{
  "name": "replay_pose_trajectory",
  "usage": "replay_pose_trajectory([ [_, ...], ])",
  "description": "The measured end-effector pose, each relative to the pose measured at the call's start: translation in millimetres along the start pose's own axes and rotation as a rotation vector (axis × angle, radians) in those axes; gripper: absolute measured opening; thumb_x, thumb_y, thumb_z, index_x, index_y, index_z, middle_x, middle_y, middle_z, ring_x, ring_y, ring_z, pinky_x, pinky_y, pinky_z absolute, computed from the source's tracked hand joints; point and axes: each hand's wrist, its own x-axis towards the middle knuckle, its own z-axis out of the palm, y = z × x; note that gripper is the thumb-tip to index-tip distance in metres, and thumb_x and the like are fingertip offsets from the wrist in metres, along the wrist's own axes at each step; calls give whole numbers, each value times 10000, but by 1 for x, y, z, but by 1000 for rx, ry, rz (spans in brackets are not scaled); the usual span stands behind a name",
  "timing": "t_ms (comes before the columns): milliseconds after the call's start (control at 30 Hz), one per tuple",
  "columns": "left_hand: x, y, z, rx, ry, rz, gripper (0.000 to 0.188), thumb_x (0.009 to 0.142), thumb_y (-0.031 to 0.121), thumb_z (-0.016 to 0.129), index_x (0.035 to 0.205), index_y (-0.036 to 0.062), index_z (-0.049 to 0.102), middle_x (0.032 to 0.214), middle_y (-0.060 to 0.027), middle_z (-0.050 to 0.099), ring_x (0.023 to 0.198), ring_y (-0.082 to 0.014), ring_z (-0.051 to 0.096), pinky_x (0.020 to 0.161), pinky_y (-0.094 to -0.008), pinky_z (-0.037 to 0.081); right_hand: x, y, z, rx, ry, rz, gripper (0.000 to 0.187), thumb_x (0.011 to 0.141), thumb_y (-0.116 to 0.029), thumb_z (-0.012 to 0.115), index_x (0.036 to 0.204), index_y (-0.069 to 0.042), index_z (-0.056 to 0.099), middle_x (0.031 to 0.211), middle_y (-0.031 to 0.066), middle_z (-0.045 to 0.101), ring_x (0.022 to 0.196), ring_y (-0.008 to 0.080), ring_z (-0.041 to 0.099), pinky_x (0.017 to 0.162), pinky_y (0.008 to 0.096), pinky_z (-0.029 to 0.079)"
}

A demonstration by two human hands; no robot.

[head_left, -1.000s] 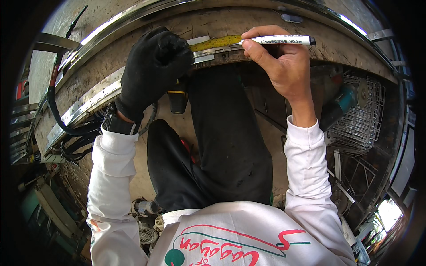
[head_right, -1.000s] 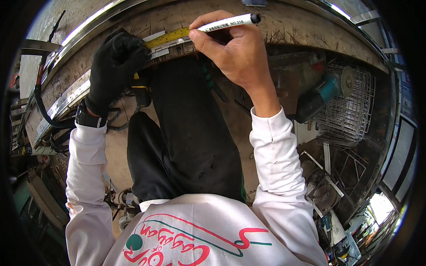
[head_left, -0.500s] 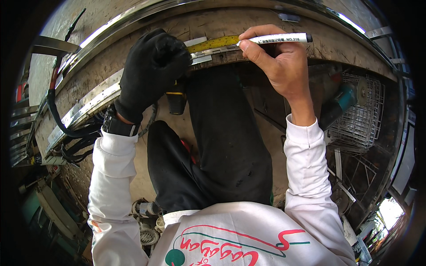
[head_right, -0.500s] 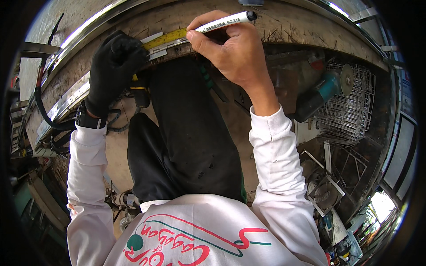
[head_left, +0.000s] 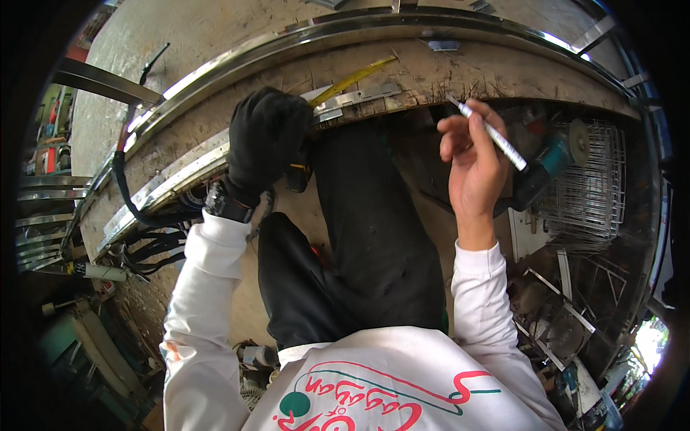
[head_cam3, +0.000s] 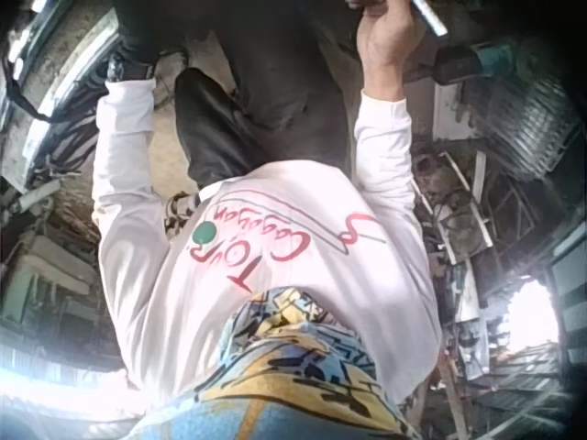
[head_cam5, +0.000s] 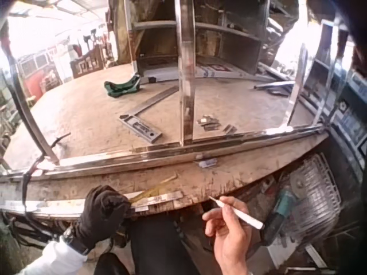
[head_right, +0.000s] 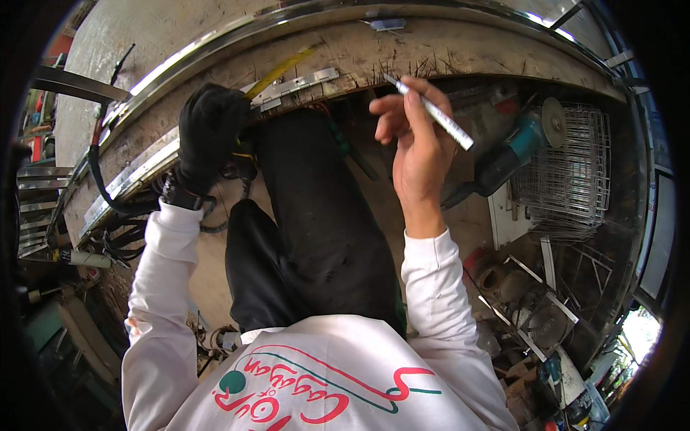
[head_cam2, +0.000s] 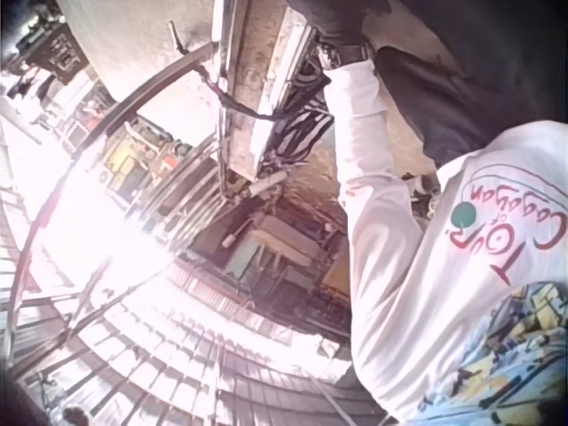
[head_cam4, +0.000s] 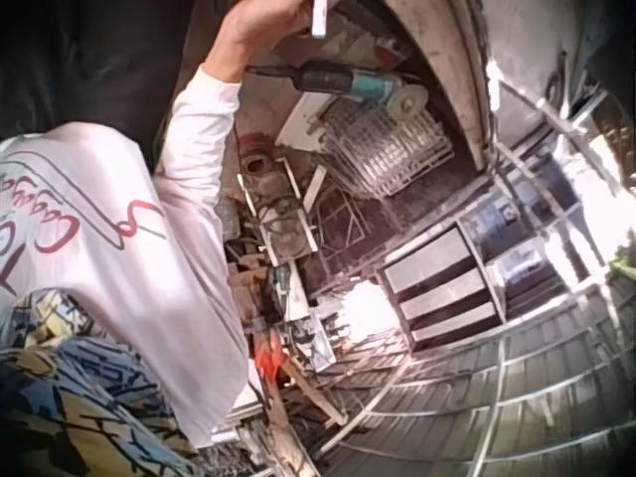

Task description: The person measures and marks a metal frame with a tape measure and marker, then uses an angle grinder to cut a metal strip. They sand the cut piece with sandpaper and use a soldering iron on the frame, handling small metal components throughout.

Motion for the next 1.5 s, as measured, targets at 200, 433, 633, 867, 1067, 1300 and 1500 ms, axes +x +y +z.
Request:
replay_pose_trajectory([
  [200,-45,32,12,-28,386,30,248,958,17,725,1189,36,635,1010,-144,670,843,-258,666,717,-383,557,-57,-21,25,-124,-74,142,314,1130,-299,529,1269,-30,609,1012,195,782,810,218,777,665,281,550],
  [433,-37,107,-27,-235,776,-86,122,1062,61,605,1100,-46,653,1086,-117,649,970,-188,674,827,-330,569,-90,-24,96,-378,-401,-247,433,987,-144,764,1368,-42,585,1371,139,668,1254,216,651,1038,344,505],
  [633,-30,140,-33,-661,706,-182,220,1053,-43,588,1272,-23,579,1102,-95,679,1052,-134,680,911,-289,569,-125,-17,115,-302,-299,-130,477,990,-199,768,1389,-40,561,1213,80,665,1097,151,626,991,299,484],
  [867,-31,158,-25,-862,507,-314,103,1025,-56,645,1097,-1,596,998,-37,672,915,-67,650,786,-242,541,-127,-26,79,-458,-289,-173,441,962,-184,671,1357,-27,552,1164,135,649,1005,230,661,900,328,513],
  [1067,-36,150,-7,-736,86,-242,204,956,44,763,1133,13,667,938,-73,680,855,-145,673,744,-299,540,-104,-36,56,-549,-194,-208,435,993,-237,588,1364,-18,535,1206,119,613,1083,210,595,971,353,470],
  [1300,-25,-6,-111,118,413,-155,232,893,37,768,1117,12,715,1057,-171,722,985,-262,704,834,-349,549,4,-68,-1,-889,58,-371,383,1027,-224,637,1341,-36,522,1137,123,583,1062,224,582,973,391,490],
  [1500,-46,-206,-239,801,137,-357,500,950,310,786,1296,-24,647,1229,-232,717,1128,-384,686,990,-464,541,174,-60,-37,-1464,253,-724,636,955,-500,701,1342,-18,550,1292,307,638,1116,488,666,920,533,546],
])
